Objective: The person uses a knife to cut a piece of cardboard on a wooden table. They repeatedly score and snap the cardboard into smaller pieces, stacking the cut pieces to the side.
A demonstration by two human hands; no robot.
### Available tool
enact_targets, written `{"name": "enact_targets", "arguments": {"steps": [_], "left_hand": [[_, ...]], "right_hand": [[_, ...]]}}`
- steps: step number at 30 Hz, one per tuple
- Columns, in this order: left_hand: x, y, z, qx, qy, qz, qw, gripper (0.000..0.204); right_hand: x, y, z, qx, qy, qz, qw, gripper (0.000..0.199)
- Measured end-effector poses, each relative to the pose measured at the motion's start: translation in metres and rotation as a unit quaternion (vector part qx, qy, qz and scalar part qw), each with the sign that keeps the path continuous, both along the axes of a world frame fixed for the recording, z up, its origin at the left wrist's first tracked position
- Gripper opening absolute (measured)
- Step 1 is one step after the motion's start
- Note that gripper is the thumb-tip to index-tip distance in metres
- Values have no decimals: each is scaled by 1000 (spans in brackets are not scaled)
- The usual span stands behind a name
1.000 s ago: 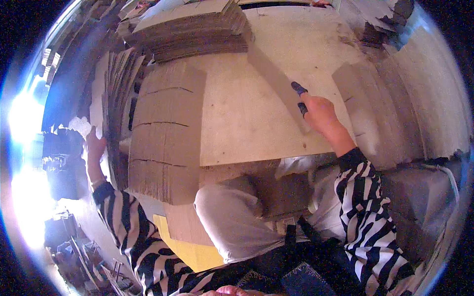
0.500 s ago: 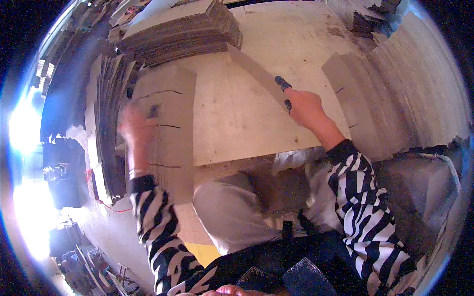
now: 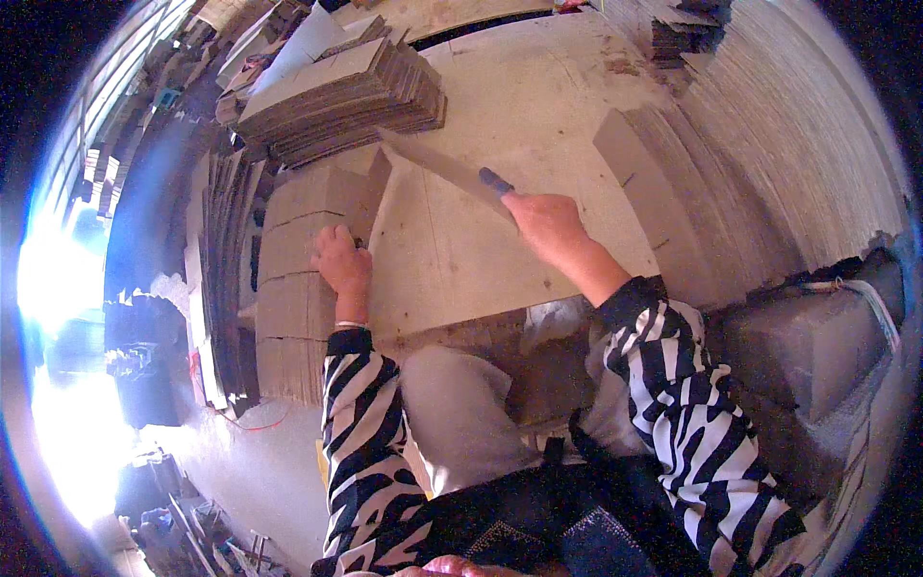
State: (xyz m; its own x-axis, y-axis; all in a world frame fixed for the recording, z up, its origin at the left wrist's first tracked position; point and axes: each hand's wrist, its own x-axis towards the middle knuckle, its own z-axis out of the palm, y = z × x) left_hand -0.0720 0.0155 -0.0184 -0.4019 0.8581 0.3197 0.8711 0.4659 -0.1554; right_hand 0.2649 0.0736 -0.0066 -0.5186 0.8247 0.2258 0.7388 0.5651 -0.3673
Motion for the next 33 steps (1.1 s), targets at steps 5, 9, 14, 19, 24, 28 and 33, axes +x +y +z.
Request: {"name": "enact_targets", "arguments": {"steps": [5, 9, 14, 19, 24, 28, 33], "left_hand": [[-22, 15, -7, 46, 21, -11, 999, 17], [-28, -1, 3, 109, 212, -138, 961, 15], [-10, 7, 2, -89, 14, -54, 994, 14], [-40, 14, -39, -78, -273, -54, 957, 20], [63, -10, -85, 13, -704, -135, 697, 29], [98, 7, -88, 12, -726, -56, 686, 26], [89, -13, -51, 12, -658, -117, 743, 23]], "right_hand": [[2, 0, 0, 30, 68, 7, 997, 27], [-6, -6, -2, 36, 96, 29, 994, 23], [-14, -12, -5, 53, 141, 79, 985, 21], [-27, -20, -6, 114, 215, 114, 963, 21], [-24, -14, -32, 106, 139, 80, 981, 22], [-2, -4, -37, 43, 37, 51, 997, 33], [-19, -9, -45, 86, 12, 100, 991, 28]]}}
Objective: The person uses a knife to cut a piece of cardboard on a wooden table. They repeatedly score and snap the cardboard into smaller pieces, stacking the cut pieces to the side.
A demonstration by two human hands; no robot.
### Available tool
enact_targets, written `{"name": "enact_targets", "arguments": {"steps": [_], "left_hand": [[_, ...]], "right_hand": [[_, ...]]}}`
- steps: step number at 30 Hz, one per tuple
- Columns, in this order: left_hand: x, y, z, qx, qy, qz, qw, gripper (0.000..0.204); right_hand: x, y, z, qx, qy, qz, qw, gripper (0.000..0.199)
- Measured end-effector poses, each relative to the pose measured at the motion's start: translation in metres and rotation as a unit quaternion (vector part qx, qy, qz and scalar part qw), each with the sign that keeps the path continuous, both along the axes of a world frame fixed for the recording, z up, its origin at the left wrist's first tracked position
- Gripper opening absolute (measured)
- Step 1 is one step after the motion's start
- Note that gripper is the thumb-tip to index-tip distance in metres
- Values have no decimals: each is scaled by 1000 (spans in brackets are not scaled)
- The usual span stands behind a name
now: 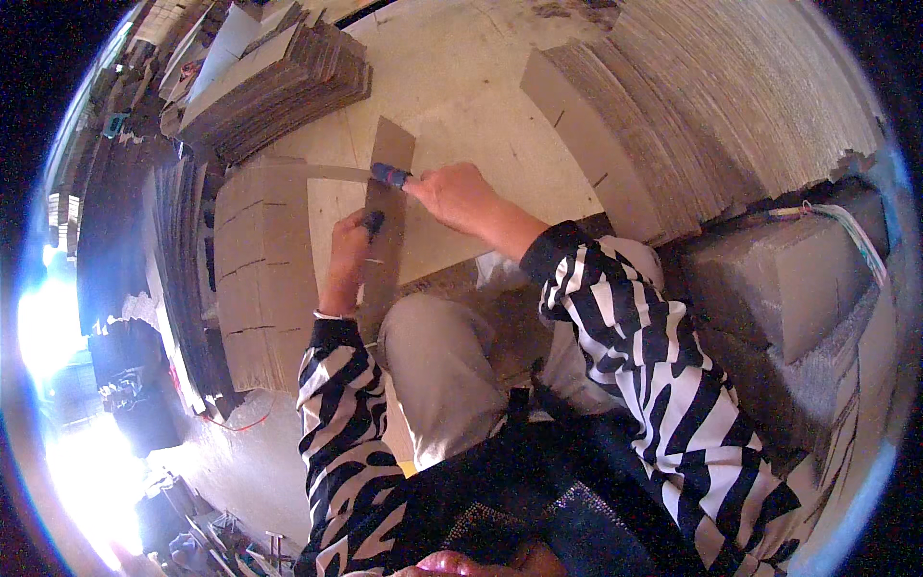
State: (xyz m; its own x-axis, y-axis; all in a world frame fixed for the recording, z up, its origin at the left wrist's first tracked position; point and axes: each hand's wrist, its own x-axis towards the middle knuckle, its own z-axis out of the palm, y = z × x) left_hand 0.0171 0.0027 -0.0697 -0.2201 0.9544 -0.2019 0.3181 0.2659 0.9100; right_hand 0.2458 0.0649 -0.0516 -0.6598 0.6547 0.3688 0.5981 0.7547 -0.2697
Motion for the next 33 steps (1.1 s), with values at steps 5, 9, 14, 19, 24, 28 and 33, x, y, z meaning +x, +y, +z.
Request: {"name": "enact_targets", "arguments": {"steps": [5, 9, 14, 19, 24, 28, 33], "left_hand": [[-4, -3, 4, 35, 220, -68, 972, 21], [29, 10, 17, 34, 245, -64, 967, 22], [31, -1, 18, -9, 153, -32, 988, 22], [41, 5, 41, -32, 82, -187, 978, 24], [-17, 10, 0, 132, 251, -209, 936, 39], [-96, 21, 49, 1, 648, 64, 759, 52], [-139, -2, 52, 6, 733, 141, 665, 40]], "right_hand": [[2, -7, 30, -47, -17, -18, 999, 28], [15, 1, 11, 28, 34, -13, 999, 26], [4, -6, 15, -122, -115, -20, 986, 40], [22, -2, 34, -120, -93, -56, 987, 40], [6, -2, 34, -141, -142, -36, 979, 39], [16, 4, 24, -140, -138, -67, 978, 37], [16, -1, 25, -99, -78, -44, 991, 30]]}}
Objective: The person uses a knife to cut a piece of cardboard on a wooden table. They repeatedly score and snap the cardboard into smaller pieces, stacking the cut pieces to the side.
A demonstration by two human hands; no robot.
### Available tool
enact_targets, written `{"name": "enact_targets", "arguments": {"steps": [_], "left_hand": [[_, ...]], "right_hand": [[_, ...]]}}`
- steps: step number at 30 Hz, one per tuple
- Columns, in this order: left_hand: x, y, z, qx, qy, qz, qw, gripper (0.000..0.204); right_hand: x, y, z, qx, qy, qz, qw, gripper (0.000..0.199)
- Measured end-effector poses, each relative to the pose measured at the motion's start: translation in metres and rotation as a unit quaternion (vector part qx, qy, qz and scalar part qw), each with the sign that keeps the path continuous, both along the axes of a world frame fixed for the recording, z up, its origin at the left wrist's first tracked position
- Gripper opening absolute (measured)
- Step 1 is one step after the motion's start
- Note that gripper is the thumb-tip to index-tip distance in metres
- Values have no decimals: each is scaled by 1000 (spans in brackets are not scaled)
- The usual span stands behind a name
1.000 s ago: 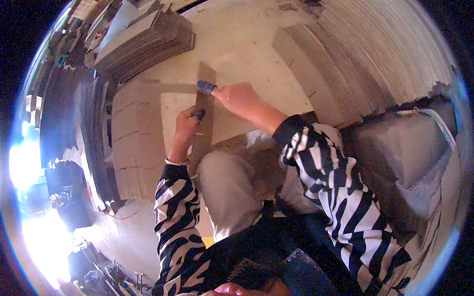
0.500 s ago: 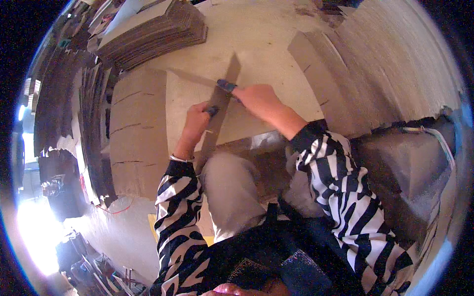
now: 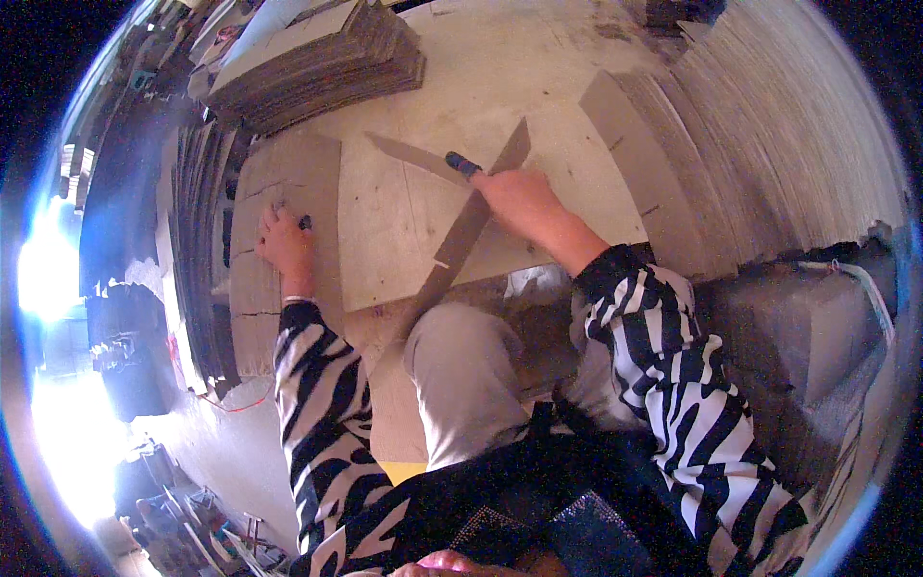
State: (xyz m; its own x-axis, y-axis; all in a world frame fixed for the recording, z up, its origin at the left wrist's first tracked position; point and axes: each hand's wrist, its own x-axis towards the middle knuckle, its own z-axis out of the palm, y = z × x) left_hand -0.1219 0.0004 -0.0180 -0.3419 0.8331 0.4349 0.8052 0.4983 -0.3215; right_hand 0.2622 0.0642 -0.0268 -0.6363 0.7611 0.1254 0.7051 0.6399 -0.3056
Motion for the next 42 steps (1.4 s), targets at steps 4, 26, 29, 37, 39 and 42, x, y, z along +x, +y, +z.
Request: {"name": "enact_targets", "arguments": {"steps": [4, 26, 29, 37, 39, 42], "left_hand": [[46, 5, 3, -57, -119, -21, 991, 31], [95, 19, -10, -28, -589, -149, 794, 24], [137, 18, -2, -57, -436, -183, 879, 27], [159, -23, 55, -107, -507, -209, 829, 53], [152, -47, 54, -101, -495, -214, 836, 52], [118, -128, 49, 44, -528, -186, 828, 47]], "right_hand": [[-5, 1, -8, 70, 78, 22, 994, 24], [-6, 3, -8, 41, -4, 29, 999, 40], [0, 5, -11, 6, 9, -14, 1000, 28], [25, 36, -7, -22, -14, -107, 994, 37], [42, 39, -2, -67, -28, -139, 988, 36], [52, 33, 32, -103, 10, -166, 981, 38]]}}
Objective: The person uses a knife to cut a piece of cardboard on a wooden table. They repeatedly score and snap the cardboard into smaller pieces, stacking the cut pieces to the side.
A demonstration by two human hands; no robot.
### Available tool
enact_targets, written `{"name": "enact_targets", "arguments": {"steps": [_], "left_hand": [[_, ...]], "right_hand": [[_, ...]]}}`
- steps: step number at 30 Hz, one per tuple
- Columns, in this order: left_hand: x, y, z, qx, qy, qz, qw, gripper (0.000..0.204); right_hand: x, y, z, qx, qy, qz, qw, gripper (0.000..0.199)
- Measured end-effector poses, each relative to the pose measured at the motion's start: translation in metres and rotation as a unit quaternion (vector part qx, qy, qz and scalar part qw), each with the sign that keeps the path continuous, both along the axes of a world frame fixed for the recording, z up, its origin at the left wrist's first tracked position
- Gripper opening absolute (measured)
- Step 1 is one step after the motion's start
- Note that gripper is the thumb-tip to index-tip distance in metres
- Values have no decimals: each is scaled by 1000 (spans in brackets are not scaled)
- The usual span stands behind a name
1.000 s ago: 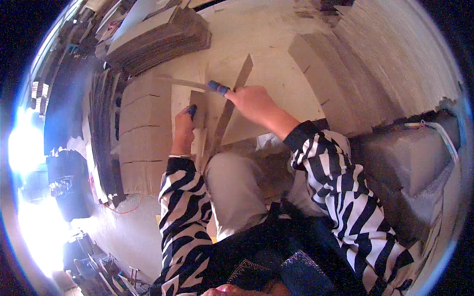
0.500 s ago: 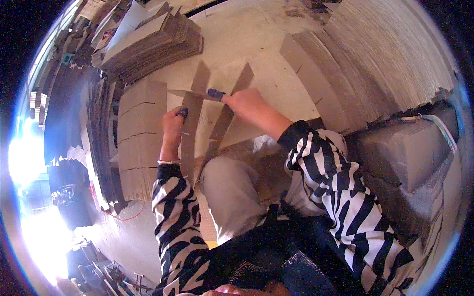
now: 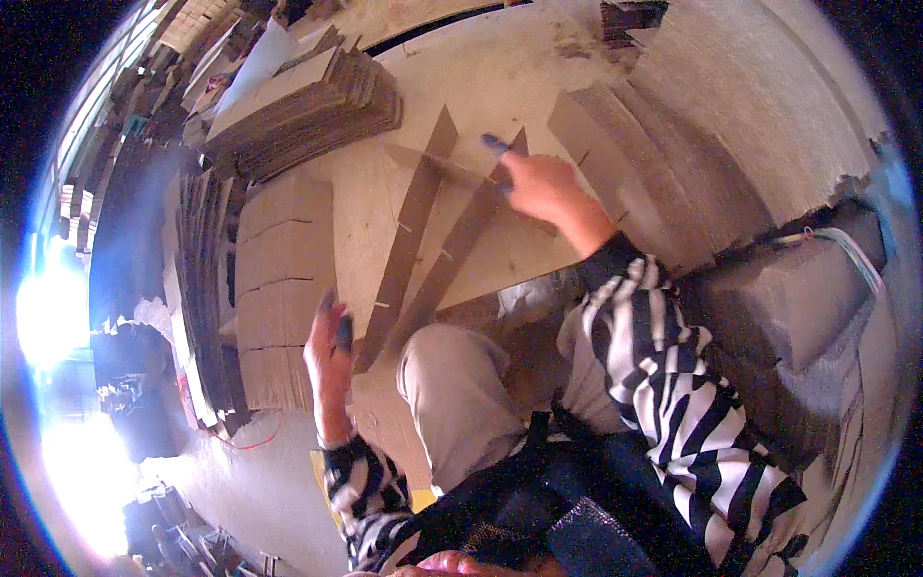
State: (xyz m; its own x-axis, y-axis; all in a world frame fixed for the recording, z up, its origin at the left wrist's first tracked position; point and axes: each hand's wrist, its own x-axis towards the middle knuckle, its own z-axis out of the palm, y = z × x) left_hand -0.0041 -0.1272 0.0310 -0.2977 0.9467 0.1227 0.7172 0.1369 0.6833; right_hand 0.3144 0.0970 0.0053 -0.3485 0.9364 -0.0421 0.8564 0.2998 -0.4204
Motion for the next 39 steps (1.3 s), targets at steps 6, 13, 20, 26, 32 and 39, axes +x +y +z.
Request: {"name": "enact_targets", "arguments": {"steps": [6, 13, 20, 26, 32, 39], "left_hand": [[5, -91, -72, 198, -223, 157, 942, 50], [14, 16, -69, 75, -51, 27, 996, 41], [-29, 65, -27, -109, 94, 3, 990, 31], [-33, 50, -53, -93, 124, 0, 988, 35], [-10, 48, -35, -115, 187, 79, 972, 25], [12, 67, -48, -85, 273, -34, 958, 16]], "right_hand": [[137, -75, -10, 330, -144, -151, 921, 60], [169, -77, -15, 299, -12, -101, 949, 28], [38, -97, 52, 208, 182, 66, 959, 24], [-58, -102, 34, 77, 249, 183, 948, 43], [-64, -98, 27, 69, 183, 209, 958, 61], [-51, -92, 29, 89, 105, 199, 970, 53]]}}
